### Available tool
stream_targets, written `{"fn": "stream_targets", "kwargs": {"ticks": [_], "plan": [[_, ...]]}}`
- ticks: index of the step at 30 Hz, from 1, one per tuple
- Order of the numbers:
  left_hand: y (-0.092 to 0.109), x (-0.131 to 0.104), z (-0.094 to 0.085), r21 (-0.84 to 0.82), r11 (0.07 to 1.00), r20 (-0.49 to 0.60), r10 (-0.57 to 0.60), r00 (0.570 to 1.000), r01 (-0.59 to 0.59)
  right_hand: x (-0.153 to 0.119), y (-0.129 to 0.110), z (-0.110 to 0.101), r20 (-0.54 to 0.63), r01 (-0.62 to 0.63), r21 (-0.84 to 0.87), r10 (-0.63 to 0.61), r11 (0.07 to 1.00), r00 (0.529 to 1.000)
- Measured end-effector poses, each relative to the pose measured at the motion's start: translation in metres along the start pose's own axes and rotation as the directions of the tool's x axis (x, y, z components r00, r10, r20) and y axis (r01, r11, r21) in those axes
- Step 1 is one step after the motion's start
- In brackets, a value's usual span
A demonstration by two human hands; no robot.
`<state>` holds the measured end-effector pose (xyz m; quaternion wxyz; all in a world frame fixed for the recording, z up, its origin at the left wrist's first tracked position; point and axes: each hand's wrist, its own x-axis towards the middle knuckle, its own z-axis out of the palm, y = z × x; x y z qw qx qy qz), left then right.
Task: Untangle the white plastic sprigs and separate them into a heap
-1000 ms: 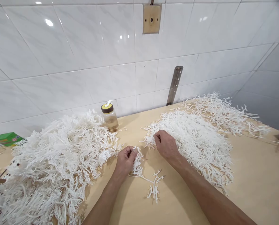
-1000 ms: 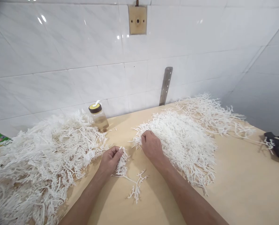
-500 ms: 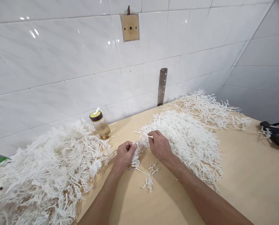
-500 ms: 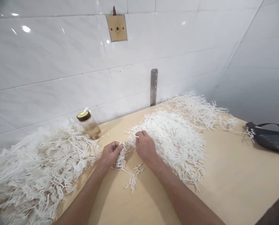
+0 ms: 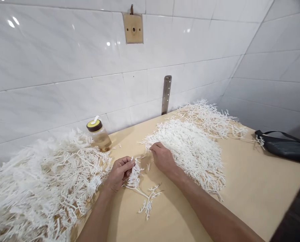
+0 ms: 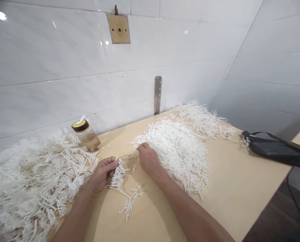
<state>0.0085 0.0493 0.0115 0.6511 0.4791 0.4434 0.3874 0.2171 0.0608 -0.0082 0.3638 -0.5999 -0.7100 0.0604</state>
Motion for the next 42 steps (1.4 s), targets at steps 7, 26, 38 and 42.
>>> {"fn": "stream_targets", "kwargs": {"ticks": [7,26,38,42], "plan": [[-0.006,0.004,0.002,-0.002,0.998,-0.011,0.059,0.998,-0.059,-0.009,-0.024,-0.003,0.175,-0.175,0.488,0.101,0.855,0.979],[-0.019,0.007,0.012,0.292,0.933,-0.102,0.25,0.963,-0.211,-0.018,-0.017,0.013,0.439,-0.362,0.604,0.084,0.709,0.895],[-0.017,0.007,0.016,0.365,0.919,-0.133,0.211,0.968,-0.15,-0.025,-0.014,0.022,0.212,-0.149,0.436,0.06,0.887,0.975],[-0.017,0.008,0.016,0.398,0.908,-0.106,0.187,0.977,-0.131,-0.025,-0.015,0.017,0.103,0.001,0.379,-0.043,0.925,0.994]]}}
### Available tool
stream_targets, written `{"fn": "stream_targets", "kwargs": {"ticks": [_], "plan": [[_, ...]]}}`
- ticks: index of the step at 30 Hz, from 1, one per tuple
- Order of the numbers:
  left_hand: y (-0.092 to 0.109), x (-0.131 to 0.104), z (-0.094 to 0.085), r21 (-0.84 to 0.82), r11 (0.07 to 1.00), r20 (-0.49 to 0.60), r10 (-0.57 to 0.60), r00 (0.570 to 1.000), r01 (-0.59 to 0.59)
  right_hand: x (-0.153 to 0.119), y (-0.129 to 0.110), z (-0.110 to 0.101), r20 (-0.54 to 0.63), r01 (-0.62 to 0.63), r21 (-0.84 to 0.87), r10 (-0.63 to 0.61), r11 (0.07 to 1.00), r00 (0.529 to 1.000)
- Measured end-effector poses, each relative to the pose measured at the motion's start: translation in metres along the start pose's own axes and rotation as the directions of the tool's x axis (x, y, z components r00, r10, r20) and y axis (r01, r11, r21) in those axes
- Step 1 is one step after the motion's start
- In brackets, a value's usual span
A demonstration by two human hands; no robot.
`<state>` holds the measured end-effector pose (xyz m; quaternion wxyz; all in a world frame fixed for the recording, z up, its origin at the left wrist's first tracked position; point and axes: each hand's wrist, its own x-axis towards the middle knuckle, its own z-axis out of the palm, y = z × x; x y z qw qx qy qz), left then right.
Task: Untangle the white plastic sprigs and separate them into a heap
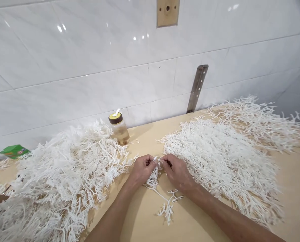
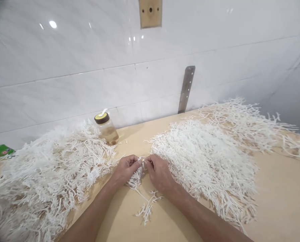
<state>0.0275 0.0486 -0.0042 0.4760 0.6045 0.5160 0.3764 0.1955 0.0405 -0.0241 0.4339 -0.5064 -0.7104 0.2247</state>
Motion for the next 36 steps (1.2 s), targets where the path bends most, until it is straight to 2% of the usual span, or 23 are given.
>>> {"fn": "stream_targets", "kwargs": {"ticks": [5,9,15,18,20,23,26,28,32,36], "plan": [[0.005,0.0,0.001,0.031,0.999,0.022,0.016,1.0,-0.017,0.001,0.002,-0.005,0.025,0.032,-0.005,-0.032,0.999,0.999],[0.004,-0.002,0.002,0.047,0.999,0.009,0.027,1.0,-0.027,0.003,0.004,0.0,0.014,0.045,-0.06,-0.044,0.997,0.999],[0.0,-0.004,0.003,-0.034,0.998,0.02,0.044,0.999,-0.044,0.008,0.004,0.007,-0.138,-0.143,-0.169,0.12,0.975,0.983],[-0.003,-0.001,0.005,-0.082,0.995,-0.058,0.043,0.997,-0.048,0.007,0.004,0.006,-0.129,-0.155,-0.035,0.149,0.987,0.98],[-0.006,0.0,0.006,-0.099,0.994,-0.071,0.043,0.997,-0.05,0.005,0.005,0.004,-0.113,-0.217,0.104,0.228,0.971,0.967],[-0.009,0.001,0.007,-0.123,0.991,-0.093,0.045,0.995,-0.057,0.004,0.007,0.0,-0.187,-0.262,0.189,0.296,0.946,0.937],[-0.009,0.0,0.008,-0.134,0.99,-0.1,0.033,0.994,-0.046,0.006,0.005,-0.008,-0.312,-0.19,0.095,0.21,0.977,0.927],[-0.008,0.0,0.008,-0.137,0.99,-0.092,0.029,0.995,-0.042,0.006,0.001,-0.013,-0.331,-0.124,0.011,0.121,0.992,0.936],[-0.005,-0.001,0.007,-0.15,0.988,-0.094,0.03,0.995,-0.044,0.002,-0.009,-0.014,-0.219,0.024,-0.006,-0.025,1.0,0.975],[-0.004,-0.001,0.008,-0.135,0.99,-0.102,0.033,0.994,-0.047,-0.003,-0.011,-0.006,-0.078,0.028,0.082,-0.022,0.996,0.997]]}}
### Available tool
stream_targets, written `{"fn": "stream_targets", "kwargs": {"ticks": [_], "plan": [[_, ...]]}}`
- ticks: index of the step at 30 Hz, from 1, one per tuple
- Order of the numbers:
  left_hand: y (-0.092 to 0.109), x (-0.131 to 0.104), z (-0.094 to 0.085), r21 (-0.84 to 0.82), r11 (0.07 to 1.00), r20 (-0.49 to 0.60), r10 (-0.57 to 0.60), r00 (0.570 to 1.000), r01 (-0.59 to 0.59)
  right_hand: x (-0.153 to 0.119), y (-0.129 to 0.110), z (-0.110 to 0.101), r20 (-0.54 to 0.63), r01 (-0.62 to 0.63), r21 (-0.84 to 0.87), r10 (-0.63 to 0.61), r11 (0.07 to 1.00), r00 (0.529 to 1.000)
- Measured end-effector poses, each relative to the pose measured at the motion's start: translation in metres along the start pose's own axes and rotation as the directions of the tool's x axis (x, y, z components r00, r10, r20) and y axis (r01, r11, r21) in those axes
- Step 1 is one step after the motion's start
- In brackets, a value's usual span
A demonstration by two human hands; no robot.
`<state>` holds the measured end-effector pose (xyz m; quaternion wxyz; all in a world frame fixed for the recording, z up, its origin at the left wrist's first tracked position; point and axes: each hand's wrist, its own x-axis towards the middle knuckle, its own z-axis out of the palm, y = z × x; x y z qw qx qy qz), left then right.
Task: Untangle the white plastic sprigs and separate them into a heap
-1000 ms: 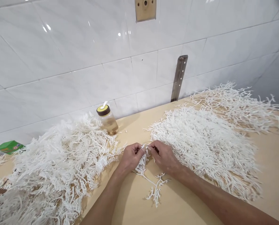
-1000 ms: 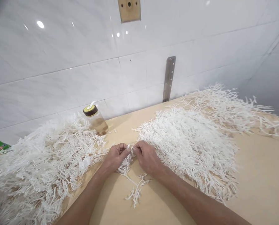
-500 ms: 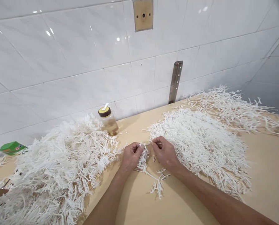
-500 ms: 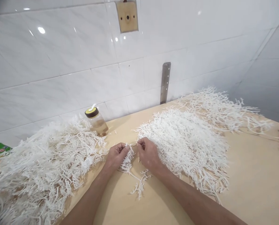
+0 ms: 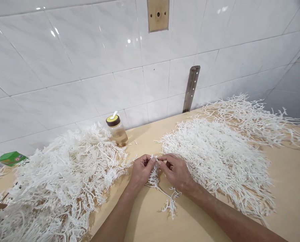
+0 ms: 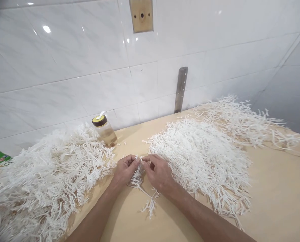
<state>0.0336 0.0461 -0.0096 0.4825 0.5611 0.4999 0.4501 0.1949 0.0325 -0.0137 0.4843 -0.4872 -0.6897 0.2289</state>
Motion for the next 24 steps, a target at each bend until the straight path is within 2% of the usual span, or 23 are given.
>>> {"fn": "stream_targets", "kwargs": {"ticks": [9,13,20,24], "plan": [[-0.0027,0.0015,-0.0005,-0.05,0.999,0.031,-0.013,0.999,0.014,0.0015,0.0065,0.0029,0.069,-0.134,0.045,0.131,0.99,0.989],[0.0009,0.0004,0.0003,-0.035,0.999,0.047,-0.018,0.999,0.019,0.0011,0.0065,0.0037,0.083,-0.119,0.042,0.115,0.992,0.99],[0.0011,-0.0031,0.005,0.139,0.99,0.001,0.039,0.999,-0.039,-0.0012,0.0096,0.0045,0.019,-0.137,-0.024,0.137,0.99,0.99],[0.0031,-0.0041,0.0043,0.199,0.979,0.053,0.043,0.998,-0.052,-0.0023,0.0082,0.0061,0.001,-0.06,-0.093,0.06,0.994,0.998]]}}
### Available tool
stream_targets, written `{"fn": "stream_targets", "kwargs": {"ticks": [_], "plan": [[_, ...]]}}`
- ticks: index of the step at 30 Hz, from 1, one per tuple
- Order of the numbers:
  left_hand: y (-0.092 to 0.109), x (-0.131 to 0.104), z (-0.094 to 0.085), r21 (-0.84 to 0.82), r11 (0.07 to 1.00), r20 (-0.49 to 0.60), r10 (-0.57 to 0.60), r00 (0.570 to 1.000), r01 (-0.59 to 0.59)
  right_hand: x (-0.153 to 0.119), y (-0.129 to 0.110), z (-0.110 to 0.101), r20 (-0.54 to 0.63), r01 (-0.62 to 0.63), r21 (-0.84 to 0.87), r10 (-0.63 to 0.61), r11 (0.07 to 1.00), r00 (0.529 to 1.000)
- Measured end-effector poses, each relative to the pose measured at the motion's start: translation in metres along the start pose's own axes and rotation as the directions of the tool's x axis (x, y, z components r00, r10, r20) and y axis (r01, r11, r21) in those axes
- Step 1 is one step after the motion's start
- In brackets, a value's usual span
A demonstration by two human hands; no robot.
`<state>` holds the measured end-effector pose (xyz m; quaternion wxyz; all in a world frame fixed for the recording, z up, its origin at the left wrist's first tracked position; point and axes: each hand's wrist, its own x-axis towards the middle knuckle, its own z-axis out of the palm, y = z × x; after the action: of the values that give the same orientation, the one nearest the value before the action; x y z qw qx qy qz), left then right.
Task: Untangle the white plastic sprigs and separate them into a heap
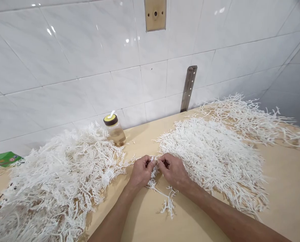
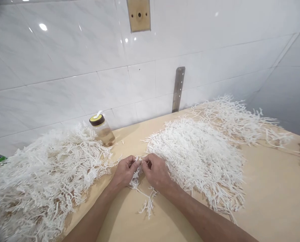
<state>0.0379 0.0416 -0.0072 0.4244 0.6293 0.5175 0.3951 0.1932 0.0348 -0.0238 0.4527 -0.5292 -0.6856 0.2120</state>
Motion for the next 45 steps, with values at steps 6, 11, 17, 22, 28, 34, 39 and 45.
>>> {"fn": "stream_targets", "kwargs": {"ticks": [6,11,17,22,28,34,39,45], "plan": [[0.0,0.0,-0.003,-0.114,0.993,0.067,-0.019,0.998,0.026,0.006,0.005,0.006,-0.118,-0.126,-0.083,0.116,0.989,0.986],[0.0,0.002,-0.005,-0.356,0.926,0.012,-0.131,0.991,0.127,0.006,0.002,0.0,-0.128,-0.154,0.046,0.159,0.987,0.979],[0.007,0.001,-0.007,-0.454,0.873,0.003,-0.198,0.98,0.177,0.008,0.0,-0.015,-0.283,-0.105,0.055,0.117,0.993,0.952],[0.004,0.001,-0.005,-0.435,0.889,0.007,-0.152,0.988,0.14,0.009,-0.007,-0.017,-0.138,0.04,0.023,-0.037,0.999,0.99],[-0.001,0.003,-0.004,-0.42,0.899,0.019,-0.125,0.992,0.122,0.003,-0.012,-0.008,0.161,-0.092,0.13,0.07,0.987,0.984],[-0.003,0.003,-0.002,-0.392,0.917,0.024,-0.07,0.997,0.073,0.002,-0.013,-0.008,0.064,-0.102,0.126,0.095,0.987,0.993],[0.001,0.002,-0.005,-0.371,0.924,0.117,-0.049,0.992,0.09,-0.001,-0.011,-0.005,-0.007,-0.057,0.094,0.058,0.994,0.998],[0.005,0.001,-0.007,-0.333,0.933,0.148,-0.087,0.985,0.133,-0.002,-0.007,-0.004,-0.048,0.118,0.002,-0.118,0.993,0.992]]}}
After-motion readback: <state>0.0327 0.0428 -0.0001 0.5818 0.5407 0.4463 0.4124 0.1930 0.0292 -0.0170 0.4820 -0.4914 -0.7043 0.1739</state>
